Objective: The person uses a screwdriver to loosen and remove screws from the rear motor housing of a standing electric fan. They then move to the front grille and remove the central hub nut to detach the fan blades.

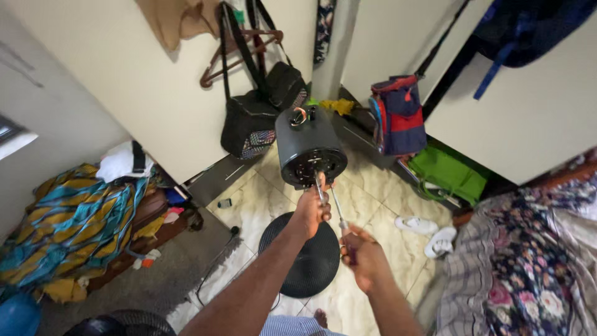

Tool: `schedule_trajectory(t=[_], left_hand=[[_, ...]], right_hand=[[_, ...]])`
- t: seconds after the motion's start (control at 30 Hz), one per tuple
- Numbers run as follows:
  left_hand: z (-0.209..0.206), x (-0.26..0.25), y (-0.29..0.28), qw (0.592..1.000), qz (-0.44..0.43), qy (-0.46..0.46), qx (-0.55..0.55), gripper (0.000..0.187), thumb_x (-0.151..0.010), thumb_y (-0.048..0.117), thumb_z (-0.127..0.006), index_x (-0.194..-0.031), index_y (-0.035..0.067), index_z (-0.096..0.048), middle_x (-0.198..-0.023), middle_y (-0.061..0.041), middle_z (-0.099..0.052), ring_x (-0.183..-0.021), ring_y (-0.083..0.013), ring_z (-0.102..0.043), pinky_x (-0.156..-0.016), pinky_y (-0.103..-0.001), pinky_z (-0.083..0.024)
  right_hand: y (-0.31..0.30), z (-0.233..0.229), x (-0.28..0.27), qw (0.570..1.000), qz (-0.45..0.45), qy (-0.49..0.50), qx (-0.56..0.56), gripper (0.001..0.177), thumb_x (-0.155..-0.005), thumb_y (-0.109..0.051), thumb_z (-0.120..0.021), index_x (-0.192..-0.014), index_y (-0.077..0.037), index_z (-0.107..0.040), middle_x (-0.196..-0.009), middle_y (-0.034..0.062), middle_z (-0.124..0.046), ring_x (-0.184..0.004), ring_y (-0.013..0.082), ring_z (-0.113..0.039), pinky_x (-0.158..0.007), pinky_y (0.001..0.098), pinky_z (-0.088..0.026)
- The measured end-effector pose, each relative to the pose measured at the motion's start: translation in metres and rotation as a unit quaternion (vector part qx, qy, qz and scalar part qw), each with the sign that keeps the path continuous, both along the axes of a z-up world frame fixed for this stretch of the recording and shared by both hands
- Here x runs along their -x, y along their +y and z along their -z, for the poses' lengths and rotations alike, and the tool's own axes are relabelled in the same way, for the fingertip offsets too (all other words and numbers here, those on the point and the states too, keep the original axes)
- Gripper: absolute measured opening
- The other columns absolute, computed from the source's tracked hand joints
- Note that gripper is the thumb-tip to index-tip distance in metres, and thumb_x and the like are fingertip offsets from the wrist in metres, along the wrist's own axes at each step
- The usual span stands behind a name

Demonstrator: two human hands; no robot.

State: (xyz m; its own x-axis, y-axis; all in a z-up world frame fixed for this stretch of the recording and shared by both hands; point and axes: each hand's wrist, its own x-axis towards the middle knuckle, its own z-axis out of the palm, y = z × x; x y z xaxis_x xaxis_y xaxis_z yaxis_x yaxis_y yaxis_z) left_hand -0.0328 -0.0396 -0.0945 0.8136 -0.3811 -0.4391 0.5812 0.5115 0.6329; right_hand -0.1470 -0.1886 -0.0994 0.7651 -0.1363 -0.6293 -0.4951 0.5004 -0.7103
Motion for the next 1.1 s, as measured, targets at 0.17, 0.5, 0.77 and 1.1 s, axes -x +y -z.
schedule_trajectory(t=[0.17,0.5,0.77,1.1], left_hand=[[-0.004,0.001,0.001,0.999,0.015,-0.03,-0.006,0.071,-0.092,0.069,-0.056,-0.126,0.007,-0.059,-0.059,0.008,-0.029,-0.047,-0.0059,-0.031,-0.049,-0.025,-0.031],[0.007,0.005,0.0,0.999,0.003,-0.041,-0.026,0.046,-0.095,0.048,-0.064,-0.121,0.011,-0.064,-0.062,0.01,-0.03,-0.049,-0.0054,-0.03,-0.048,-0.025,-0.031],[0.028,-0.01,-0.009,0.997,-0.042,0.044,-0.046,0.024,-0.102,0.032,-0.067,-0.112,0.01,-0.064,-0.067,0.007,-0.041,-0.053,-0.0091,-0.039,-0.05,-0.029,-0.034],[0.007,-0.002,-0.007,0.999,-0.015,0.028,-0.009,0.027,-0.102,0.03,-0.058,-0.117,0.011,-0.07,-0.061,0.008,-0.033,-0.046,-0.0063,-0.031,-0.046,-0.026,-0.03]], right_hand=[[0.005,-0.008,0.0,0.997,-0.032,-0.027,-0.069,0.034,-0.088,-0.021,-0.064,-0.116,-0.002,-0.064,-0.081,0.0076,-0.067,-0.06,0.015,-0.057,-0.05,0.0275,-0.044],[0.003,-0.014,0.003,0.995,-0.054,-0.066,0.056,0.026,-0.089,-0.01,-0.077,-0.113,-0.007,-0.066,-0.082,0.007,-0.066,-0.062,0.0164,-0.06,-0.05,0.0282,-0.046],[-0.011,-0.011,0.0,0.982,-0.058,-0.022,-0.176,0.025,-0.096,-0.02,-0.062,-0.113,-0.002,-0.066,-0.087,0.0082,-0.068,-0.067,0.0142,-0.061,-0.056,0.027,-0.051],[-0.026,-0.022,-0.005,0.961,-0.058,-0.005,-0.269,0.038,-0.089,-0.028,-0.068,-0.116,-0.001,-0.069,-0.076,0.0056,-0.065,-0.051,0.0104,-0.053,-0.041,0.0232,-0.04]])
